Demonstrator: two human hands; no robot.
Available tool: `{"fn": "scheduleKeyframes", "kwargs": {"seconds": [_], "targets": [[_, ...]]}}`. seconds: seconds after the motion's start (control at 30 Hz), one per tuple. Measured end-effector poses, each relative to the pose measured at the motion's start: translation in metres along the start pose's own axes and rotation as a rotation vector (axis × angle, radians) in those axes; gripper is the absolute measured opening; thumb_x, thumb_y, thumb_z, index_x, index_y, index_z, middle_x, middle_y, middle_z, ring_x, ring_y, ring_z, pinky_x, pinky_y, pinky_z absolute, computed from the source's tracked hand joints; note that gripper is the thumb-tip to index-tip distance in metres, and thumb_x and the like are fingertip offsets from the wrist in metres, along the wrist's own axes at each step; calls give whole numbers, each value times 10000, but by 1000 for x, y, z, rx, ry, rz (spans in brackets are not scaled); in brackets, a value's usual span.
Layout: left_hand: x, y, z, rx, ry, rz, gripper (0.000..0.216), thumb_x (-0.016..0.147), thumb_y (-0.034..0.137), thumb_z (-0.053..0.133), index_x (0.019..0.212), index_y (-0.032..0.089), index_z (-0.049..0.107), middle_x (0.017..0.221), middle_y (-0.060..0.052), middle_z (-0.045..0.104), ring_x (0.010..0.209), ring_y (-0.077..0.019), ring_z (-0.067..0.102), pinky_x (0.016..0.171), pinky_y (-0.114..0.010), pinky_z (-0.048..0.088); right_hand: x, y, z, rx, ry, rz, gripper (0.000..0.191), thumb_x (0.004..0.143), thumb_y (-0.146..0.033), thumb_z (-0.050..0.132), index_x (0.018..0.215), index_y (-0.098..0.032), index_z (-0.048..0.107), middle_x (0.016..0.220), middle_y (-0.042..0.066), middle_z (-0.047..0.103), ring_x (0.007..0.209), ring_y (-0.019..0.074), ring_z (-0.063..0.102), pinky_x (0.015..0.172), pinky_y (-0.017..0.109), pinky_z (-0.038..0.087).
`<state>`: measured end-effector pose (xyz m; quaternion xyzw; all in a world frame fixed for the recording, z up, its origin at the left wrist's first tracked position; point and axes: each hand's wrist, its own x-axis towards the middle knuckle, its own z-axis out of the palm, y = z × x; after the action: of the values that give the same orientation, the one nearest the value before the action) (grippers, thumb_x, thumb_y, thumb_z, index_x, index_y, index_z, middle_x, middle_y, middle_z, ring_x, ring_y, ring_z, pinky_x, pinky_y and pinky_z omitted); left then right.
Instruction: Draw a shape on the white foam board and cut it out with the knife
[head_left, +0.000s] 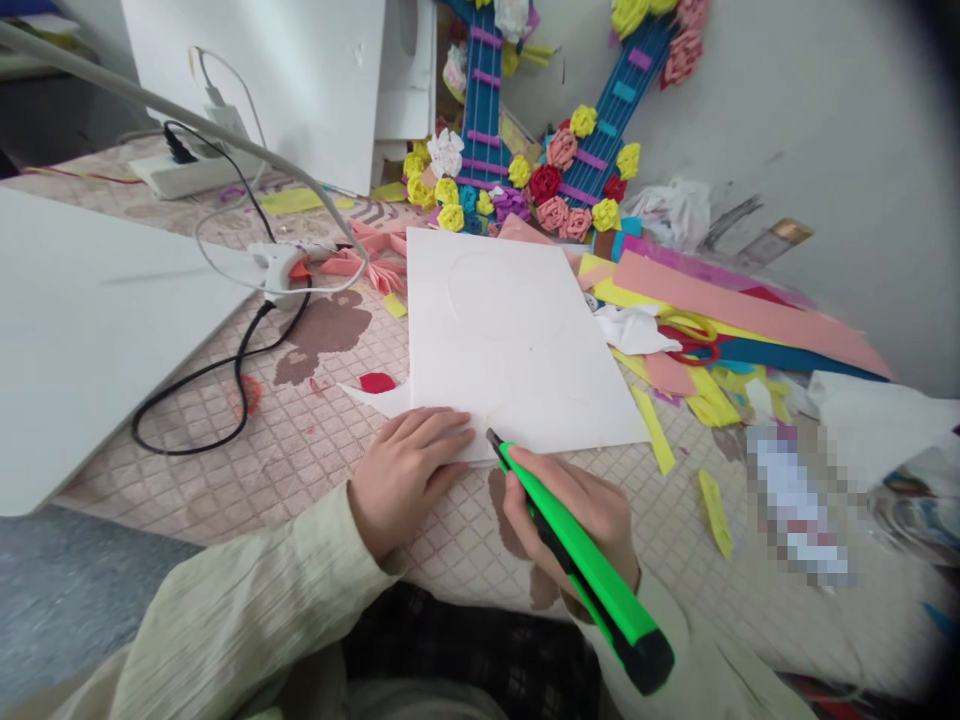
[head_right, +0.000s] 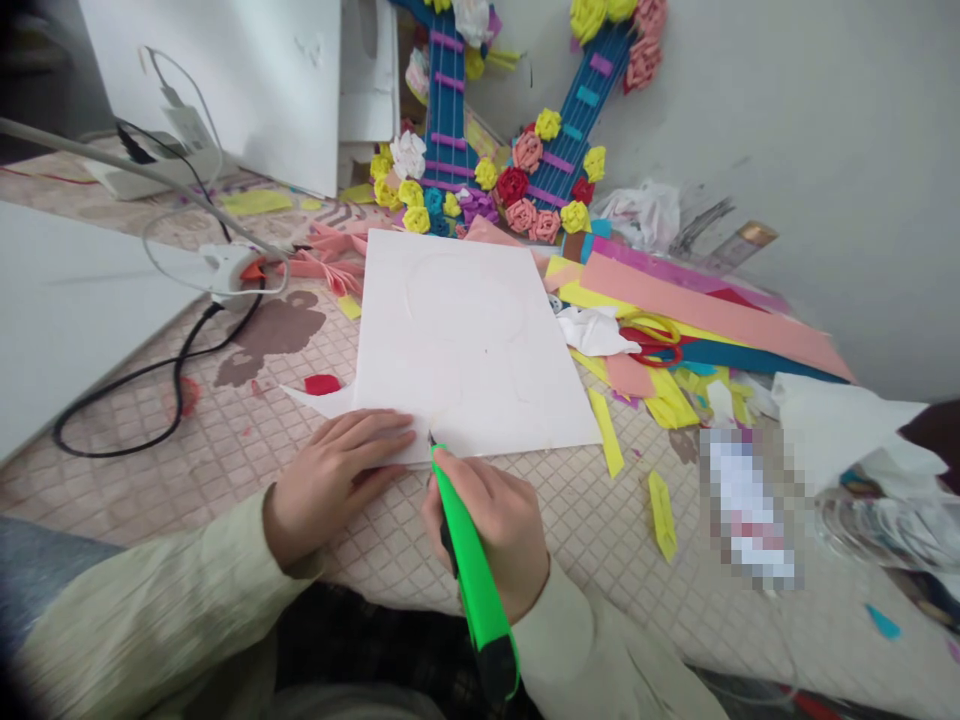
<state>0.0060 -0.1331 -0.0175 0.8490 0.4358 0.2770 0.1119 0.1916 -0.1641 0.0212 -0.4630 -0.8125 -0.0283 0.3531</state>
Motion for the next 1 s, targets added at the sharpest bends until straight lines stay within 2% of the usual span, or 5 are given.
{"fn": "scheduleKeyframes", "kwargs": {"seconds": [0.37,1.0], "targets": [[2,0,-2,6,2,3,241,842,243,543,1068,198,612,1169,-40,616,1085,-212,527,900,-397,420,-3,0,0,46,16,-20,220,750,-69,533,956,-111,596,728,54,689,591,137,640,575,253,551],[2,-1,-3,-6,-7,-4,231,850,262,525,1057,211,615,1161,-49,621,1074,-223,542,892,-413,435,-7,15,-10,144,-54,-74,257,735,-58,535,974,-111,612,767,65,695,641,147,655,614,263,569]]}}
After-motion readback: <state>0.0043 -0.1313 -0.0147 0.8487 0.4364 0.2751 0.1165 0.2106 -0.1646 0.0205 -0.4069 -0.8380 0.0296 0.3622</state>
